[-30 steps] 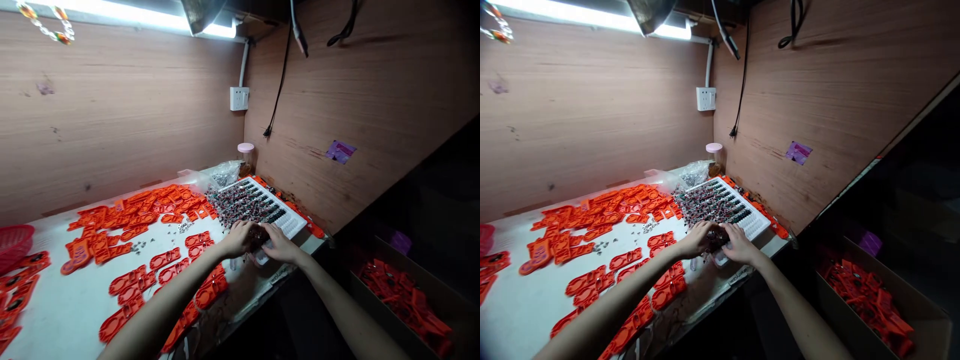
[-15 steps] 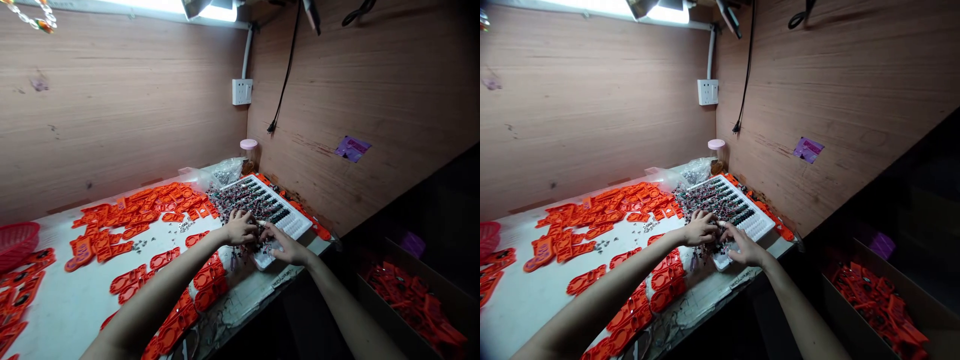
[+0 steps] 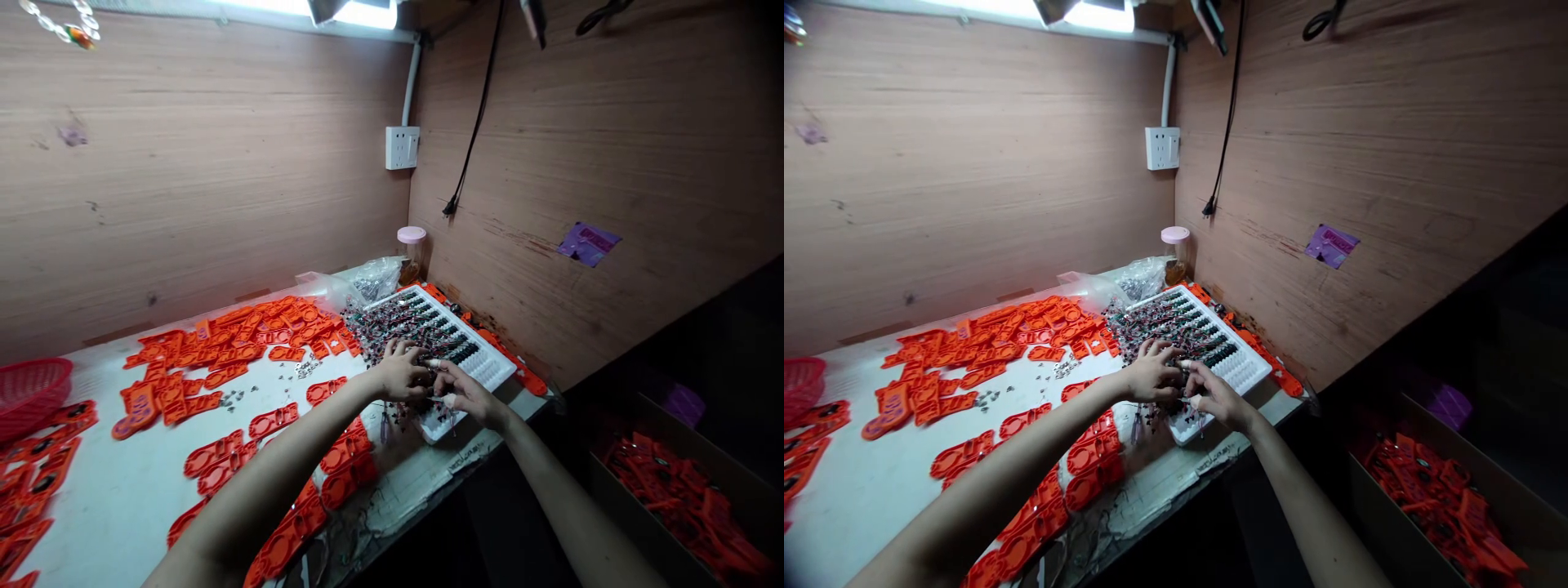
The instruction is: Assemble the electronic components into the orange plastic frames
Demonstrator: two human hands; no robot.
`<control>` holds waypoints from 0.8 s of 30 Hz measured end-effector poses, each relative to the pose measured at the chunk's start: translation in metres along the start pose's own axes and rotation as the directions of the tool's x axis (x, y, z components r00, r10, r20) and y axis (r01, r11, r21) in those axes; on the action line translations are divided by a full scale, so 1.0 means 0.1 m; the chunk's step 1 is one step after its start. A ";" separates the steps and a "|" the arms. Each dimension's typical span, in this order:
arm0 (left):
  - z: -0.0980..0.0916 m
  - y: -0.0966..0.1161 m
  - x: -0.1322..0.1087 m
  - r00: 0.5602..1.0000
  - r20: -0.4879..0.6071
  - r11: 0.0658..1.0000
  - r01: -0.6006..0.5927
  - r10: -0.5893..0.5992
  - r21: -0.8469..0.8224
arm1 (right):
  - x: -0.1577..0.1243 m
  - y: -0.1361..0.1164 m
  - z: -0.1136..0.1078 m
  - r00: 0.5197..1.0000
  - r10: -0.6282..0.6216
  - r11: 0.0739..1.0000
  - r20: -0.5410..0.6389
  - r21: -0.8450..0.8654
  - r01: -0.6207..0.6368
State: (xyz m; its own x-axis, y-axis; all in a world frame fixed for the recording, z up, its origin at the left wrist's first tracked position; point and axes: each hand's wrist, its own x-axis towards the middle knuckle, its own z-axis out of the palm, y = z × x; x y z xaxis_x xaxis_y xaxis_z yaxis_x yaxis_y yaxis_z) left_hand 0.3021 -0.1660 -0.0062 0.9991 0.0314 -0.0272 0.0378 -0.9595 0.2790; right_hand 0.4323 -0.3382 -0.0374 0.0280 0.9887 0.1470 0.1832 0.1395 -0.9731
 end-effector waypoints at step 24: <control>0.04 0.08 0.04 0.976 -0.195 0.975 0.049 -0.093 -0.215 | 0.08 -0.08 0.19 0.936 0.052 0.977 -0.348 0.211 0.024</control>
State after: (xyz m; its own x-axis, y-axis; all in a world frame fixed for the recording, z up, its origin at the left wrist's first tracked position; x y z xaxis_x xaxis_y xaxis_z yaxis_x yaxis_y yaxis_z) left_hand 0.3061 -0.1751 -0.0076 0.9755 0.1741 0.1348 0.0900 -0.8742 0.4772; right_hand 0.4128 -0.3303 -0.0322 0.3776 0.9140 0.1485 -0.0276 0.1714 -0.9848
